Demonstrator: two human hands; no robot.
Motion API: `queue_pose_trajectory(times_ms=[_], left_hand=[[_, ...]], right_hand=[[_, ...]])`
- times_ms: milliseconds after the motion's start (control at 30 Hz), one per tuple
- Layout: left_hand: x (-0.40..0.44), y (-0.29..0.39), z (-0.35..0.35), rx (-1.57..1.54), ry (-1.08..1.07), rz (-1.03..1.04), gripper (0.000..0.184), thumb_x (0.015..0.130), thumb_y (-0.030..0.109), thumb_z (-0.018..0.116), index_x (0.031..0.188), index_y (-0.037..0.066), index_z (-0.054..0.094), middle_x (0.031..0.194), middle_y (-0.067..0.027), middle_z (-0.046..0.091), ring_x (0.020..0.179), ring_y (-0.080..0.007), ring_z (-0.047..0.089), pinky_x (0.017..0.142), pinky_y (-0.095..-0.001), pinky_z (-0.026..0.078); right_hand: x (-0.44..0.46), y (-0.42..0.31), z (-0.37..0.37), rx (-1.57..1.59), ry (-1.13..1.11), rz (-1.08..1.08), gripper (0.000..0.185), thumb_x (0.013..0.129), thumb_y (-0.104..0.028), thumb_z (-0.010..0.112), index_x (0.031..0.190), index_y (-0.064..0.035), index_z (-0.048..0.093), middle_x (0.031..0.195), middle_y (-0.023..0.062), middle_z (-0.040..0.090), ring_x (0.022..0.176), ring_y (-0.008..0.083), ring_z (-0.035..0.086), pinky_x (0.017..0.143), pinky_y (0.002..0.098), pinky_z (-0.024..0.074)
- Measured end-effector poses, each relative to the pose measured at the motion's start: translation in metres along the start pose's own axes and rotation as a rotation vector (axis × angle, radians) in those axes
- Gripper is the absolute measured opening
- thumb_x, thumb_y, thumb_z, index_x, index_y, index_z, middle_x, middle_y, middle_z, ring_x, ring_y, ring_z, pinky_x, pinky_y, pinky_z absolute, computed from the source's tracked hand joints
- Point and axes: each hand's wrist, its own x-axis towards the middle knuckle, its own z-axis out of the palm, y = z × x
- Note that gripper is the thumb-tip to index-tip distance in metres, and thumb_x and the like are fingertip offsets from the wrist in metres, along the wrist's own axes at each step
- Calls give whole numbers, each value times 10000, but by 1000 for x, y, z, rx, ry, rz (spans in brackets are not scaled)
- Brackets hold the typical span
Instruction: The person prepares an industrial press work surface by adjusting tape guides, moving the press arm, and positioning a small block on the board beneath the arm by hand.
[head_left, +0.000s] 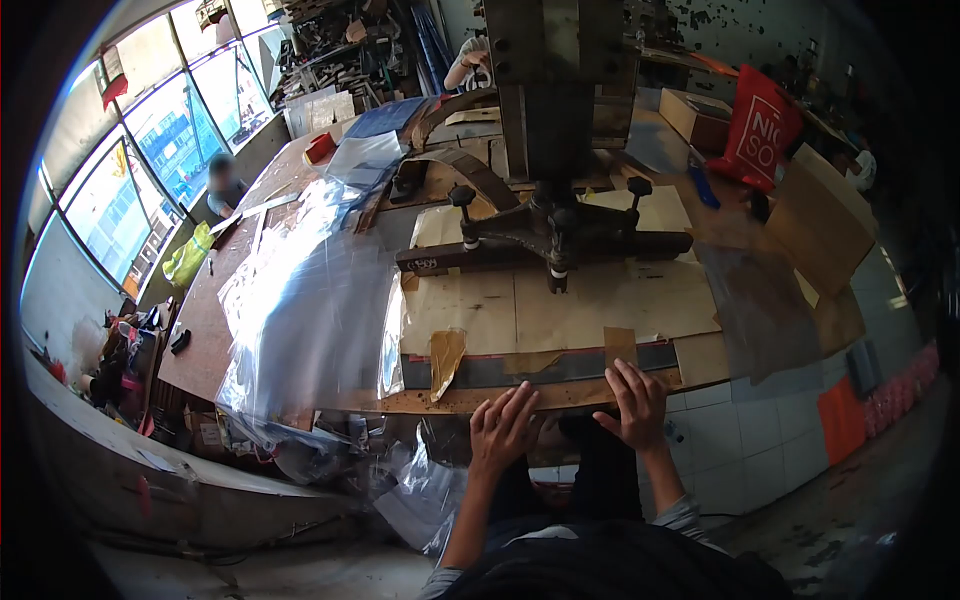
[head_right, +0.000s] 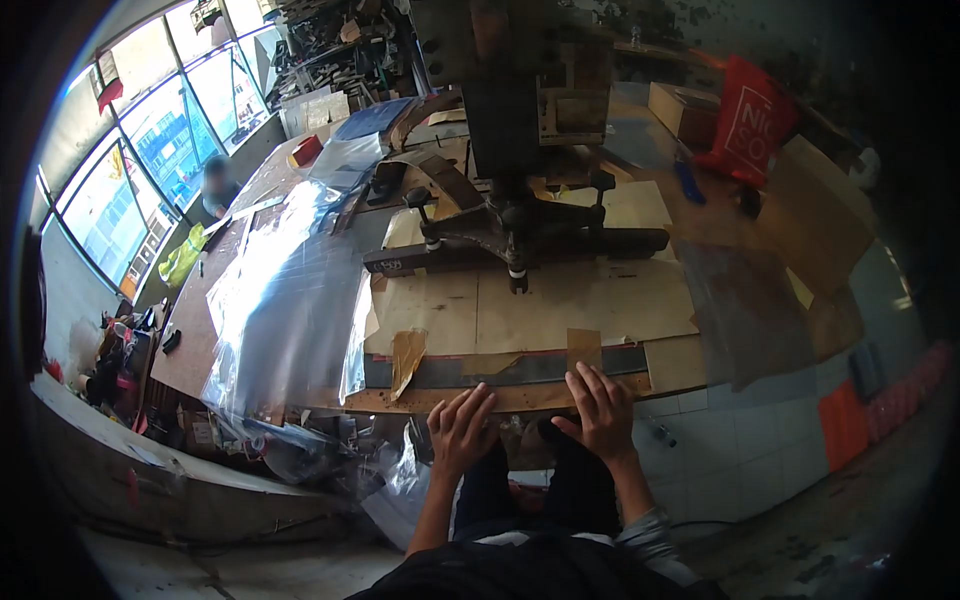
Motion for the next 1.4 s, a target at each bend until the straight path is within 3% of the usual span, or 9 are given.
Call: queue_pose_trajectory(times_ms=[233,400,600,700,800,933,1000,1233,1400], left_hand=[[0,-30,-41,14,76,-135,268,784,171,687,1053,172,686,1089,31,663,1054,-135,592,1103,-449,194],[30,-15,-62,-36,103,-142,248,787,108,671,1025,171,695,985,58,687,984,-103,615,1116,-450,159],[39,21,-104,-160,99,65,268,690,82,727,949,153,726,757,37,668,777,-90,642,973,-395,374],[22,19,-122,-430,24,42,146,750,222,665,861,154,731,706,10,668,739,-128,650,940,-373,392],[35,1,-116,-645,4,-113,162,792,261,606,838,151,715,749,-16,682,762,-168,655,938,-377,381],[83,-39,-67,-142,-167,-271,209,878,207,573,1022,61,617,984,-102,620,947,-296,572,936,-409,354],[99,-57,-34,-65,-190,-258,405,854,270,612,1200,71,541,1121,-115,560,1050,-291,522,953,-433,348],[110,-63,-17,-129,-486,-383,490,784,296,679,1208,106,520,1117,-119,524,1085,-284,500,943,-450,341],[105,-64,-12,-139,-254,-376,402,791,202,680,1127,76,499,1062,-108,574,1041,-290,544,918,-436,364]], right_hand=[[0,11,-14,23,-120,-80,387,843,-330,642,1186,-154,598,1231,32,578,1155,200,519,1005,463,343],[37,25,-40,139,-73,-38,218,801,-144,684,1018,-151,678,1022,-16,693,1015,167,617,1019,458,336],[52,57,-131,423,-495,52,273,820,-255,677,1066,-136,674,1089,-11,677,1069,196,605,1003,438,377],[41,63,-157,683,-835,-69,396,815,-394,665,1123,-144,660,1160,31,648,1118,230,585,997,435,399],[42,70,-143,792,-800,101,507,793,-495,649,1157,-143,647,1223,75,610,1151,265,561,998,420,411],[64,104,-74,553,-531,307,485,821,-334,678,1202,-46,587,1256,138,567,1154,322,541,980,390,429],[79,122,-33,439,-442,261,486,806,-230,692,1224,-26,552,1270,173,530,1155,341,529,963,393,439],[89,132,2,282,-548,159,412,797,-126,687,1173,-15,560,1104,157,543,1021,289,573,873,349,478],[92,135,-6,1085,-487,480,188,851,-96,638,987,7,561,883,105,588,792,206,653,638,300,536]])
